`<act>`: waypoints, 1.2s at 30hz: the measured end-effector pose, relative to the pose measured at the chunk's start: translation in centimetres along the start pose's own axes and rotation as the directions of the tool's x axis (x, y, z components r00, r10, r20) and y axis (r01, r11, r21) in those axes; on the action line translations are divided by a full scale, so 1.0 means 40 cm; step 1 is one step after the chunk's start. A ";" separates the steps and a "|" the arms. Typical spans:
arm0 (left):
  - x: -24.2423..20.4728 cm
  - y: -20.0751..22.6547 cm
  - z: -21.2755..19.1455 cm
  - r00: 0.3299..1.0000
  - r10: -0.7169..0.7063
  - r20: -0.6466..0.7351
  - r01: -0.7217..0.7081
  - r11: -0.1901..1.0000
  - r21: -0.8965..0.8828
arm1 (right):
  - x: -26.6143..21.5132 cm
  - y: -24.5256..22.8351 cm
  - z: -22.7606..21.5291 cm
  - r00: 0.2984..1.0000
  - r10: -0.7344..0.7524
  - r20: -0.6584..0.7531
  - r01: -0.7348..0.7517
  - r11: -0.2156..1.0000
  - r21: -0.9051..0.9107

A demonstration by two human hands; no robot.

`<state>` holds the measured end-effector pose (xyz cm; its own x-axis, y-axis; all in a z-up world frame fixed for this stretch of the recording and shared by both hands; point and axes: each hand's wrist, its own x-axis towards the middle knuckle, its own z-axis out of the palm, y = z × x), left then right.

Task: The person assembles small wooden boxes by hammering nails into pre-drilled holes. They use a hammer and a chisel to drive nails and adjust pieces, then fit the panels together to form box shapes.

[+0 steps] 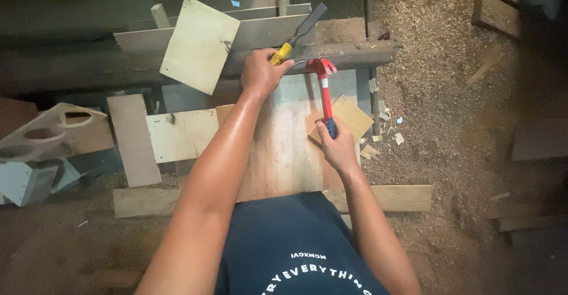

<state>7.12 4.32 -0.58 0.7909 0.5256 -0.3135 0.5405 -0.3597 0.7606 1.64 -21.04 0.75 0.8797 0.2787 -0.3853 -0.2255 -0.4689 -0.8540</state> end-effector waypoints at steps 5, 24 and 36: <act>-0.013 0.007 -0.003 1.000 0.005 -0.008 -0.005 1.000 -0.018 | 0.008 -0.013 0.003 0.992 0.124 0.009 -0.124 0.992 -0.026; -0.009 -0.005 0.009 0.999 -0.003 -0.041 0.001 0.999 -0.044 | 0.003 -0.133 0.018 0.999 -0.028 -0.015 0.023 0.959 -0.282; -0.010 -0.004 -0.005 0.999 -0.042 0.031 0.041 0.998 0.038 | -0.005 -0.153 0.024 0.998 0.052 -0.034 -0.059 0.961 -0.270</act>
<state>6.64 4.33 -0.46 0.7758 0.5165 -0.3625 0.5831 -0.3672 0.7246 2.46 -17.42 5.73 0.8807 0.2252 -0.4166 -0.1557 -0.6932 -0.7038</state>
